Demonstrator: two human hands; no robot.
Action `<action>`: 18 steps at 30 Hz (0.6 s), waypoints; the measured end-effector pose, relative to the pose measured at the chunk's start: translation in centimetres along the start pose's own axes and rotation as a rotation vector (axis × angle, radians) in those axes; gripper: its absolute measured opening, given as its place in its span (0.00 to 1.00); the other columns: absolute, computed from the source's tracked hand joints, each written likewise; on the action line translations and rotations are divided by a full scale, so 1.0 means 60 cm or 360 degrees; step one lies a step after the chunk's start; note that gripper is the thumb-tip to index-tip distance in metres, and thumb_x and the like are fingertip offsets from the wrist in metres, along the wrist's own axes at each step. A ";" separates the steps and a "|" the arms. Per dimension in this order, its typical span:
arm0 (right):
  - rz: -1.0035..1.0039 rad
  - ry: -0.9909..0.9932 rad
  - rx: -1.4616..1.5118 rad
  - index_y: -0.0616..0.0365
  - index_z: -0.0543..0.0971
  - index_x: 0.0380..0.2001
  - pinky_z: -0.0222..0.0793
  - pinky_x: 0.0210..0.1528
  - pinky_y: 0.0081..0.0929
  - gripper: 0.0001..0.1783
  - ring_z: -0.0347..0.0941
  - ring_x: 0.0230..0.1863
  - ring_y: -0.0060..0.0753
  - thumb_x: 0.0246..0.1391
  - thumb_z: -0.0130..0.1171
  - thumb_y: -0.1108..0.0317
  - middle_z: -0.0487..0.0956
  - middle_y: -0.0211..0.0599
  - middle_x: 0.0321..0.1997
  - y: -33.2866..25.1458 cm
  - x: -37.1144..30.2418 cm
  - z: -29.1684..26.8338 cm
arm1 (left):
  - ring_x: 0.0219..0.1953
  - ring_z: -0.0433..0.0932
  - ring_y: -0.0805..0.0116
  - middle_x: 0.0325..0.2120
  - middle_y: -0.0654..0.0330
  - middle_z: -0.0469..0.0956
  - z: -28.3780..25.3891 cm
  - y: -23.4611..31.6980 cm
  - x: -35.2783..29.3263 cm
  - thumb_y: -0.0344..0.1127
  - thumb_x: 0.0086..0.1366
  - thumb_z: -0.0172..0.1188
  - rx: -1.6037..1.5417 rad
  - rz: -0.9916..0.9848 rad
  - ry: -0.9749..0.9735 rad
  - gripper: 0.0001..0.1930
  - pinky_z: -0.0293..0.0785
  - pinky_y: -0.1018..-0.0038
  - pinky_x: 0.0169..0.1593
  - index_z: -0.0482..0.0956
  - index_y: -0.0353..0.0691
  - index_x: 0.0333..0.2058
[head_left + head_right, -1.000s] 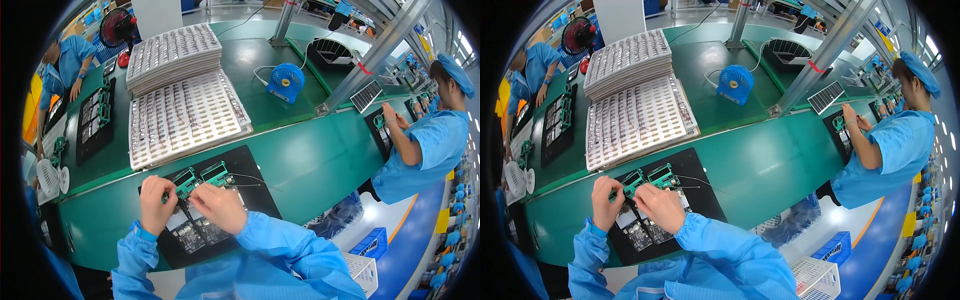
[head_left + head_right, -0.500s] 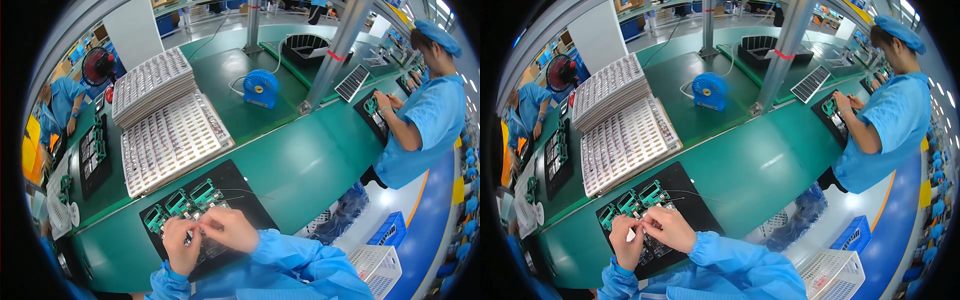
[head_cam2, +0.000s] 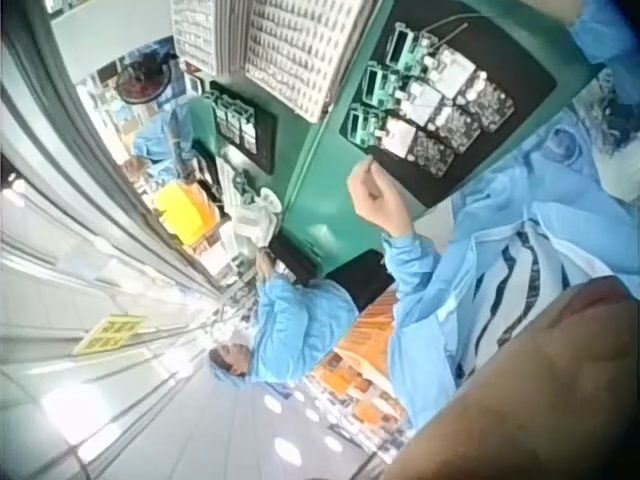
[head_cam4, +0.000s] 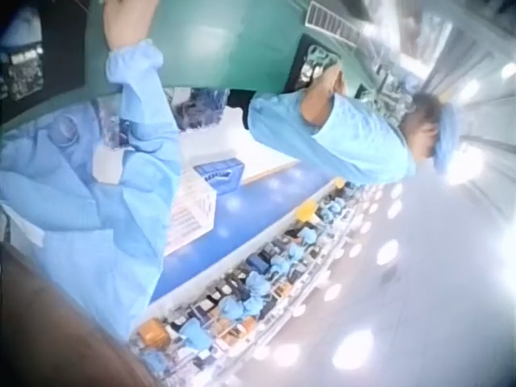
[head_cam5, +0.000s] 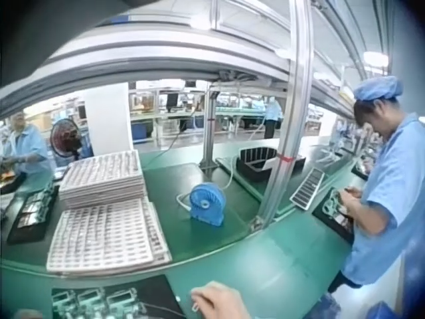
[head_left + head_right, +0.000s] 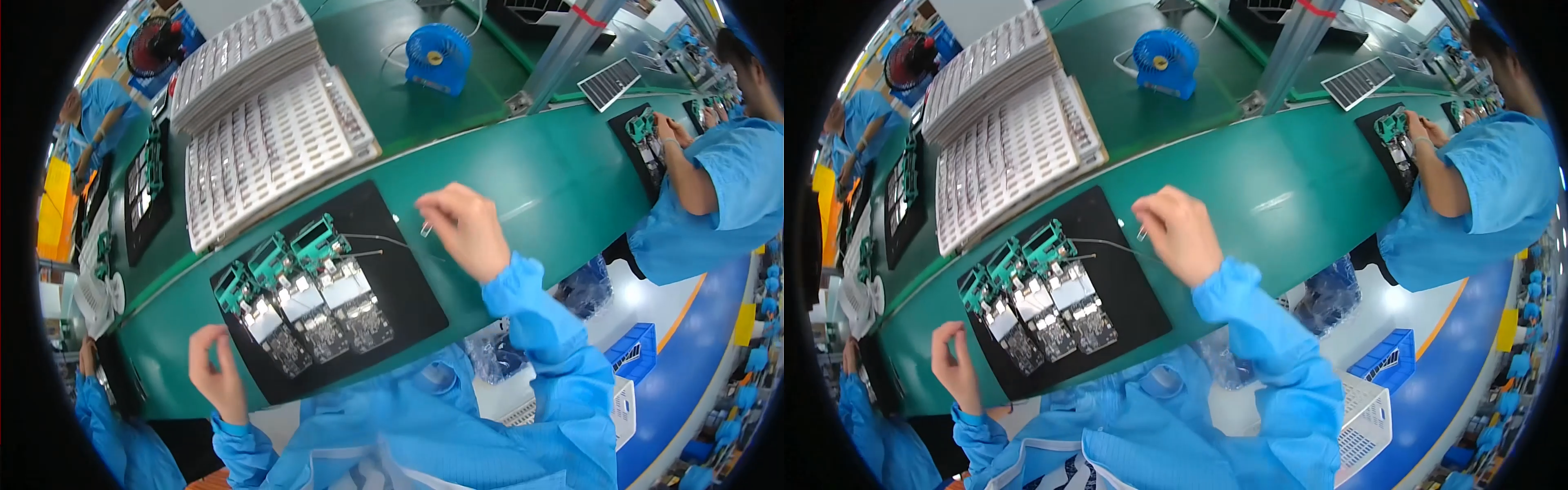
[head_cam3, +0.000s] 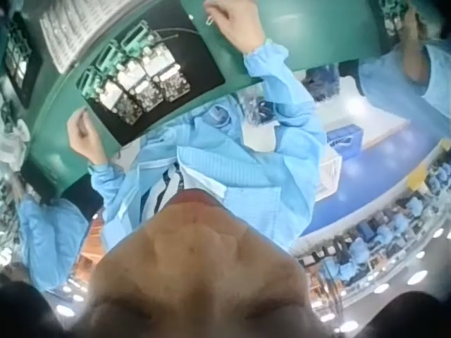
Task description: The person assembles electronic components onto printed circuit boards by hand, placing them into an assembly fixture.
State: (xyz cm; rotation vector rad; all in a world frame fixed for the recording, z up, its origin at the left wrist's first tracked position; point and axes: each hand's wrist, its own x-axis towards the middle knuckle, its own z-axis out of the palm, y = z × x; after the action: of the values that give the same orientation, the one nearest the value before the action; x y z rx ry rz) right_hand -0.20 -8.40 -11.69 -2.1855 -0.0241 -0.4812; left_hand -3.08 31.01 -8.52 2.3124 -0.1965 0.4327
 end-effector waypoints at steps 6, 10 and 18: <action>-0.0296 -0.0438 -0.0305 0.61 0.82 0.32 0.74 0.36 0.40 0.05 0.78 0.33 0.49 0.50 0.63 0.75 0.79 0.46 0.31 0.040 0.033 0.049 | 0.52 0.75 0.70 0.50 0.57 0.76 -0.073 -0.138 -0.070 0.28 0.70 0.55 -0.0334 -0.0740 -0.0107 0.16 0.72 0.76 0.53 0.74 0.34 0.55; -0.0275 -0.0652 -0.0599 0.63 0.80 0.30 0.74 0.39 0.45 0.04 0.77 0.36 0.54 0.49 0.62 0.75 0.79 0.48 0.33 0.038 0.047 0.064 | 0.51 0.76 0.72 0.54 0.58 0.74 -0.051 -0.107 -0.086 0.34 0.70 0.57 -0.0504 -0.1199 -0.0268 0.23 0.75 0.75 0.48 0.69 0.37 0.62; -0.0444 -0.0772 -0.0849 0.64 0.79 0.22 0.75 0.37 0.46 0.01 0.78 0.33 0.56 0.42 0.61 0.77 0.79 0.52 0.29 0.022 0.071 0.086 | 0.27 0.65 0.88 0.29 0.73 0.74 -0.038 -0.153 -0.074 0.35 0.70 0.58 -0.0661 -0.1211 -0.0237 0.15 0.57 0.84 0.26 0.76 0.34 0.51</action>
State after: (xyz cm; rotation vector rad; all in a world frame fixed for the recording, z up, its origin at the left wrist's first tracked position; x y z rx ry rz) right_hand 5.71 -5.87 -14.03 -2.7964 -0.5219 -0.0955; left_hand -5.33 39.10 -14.71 1.8289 0.4729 -0.1575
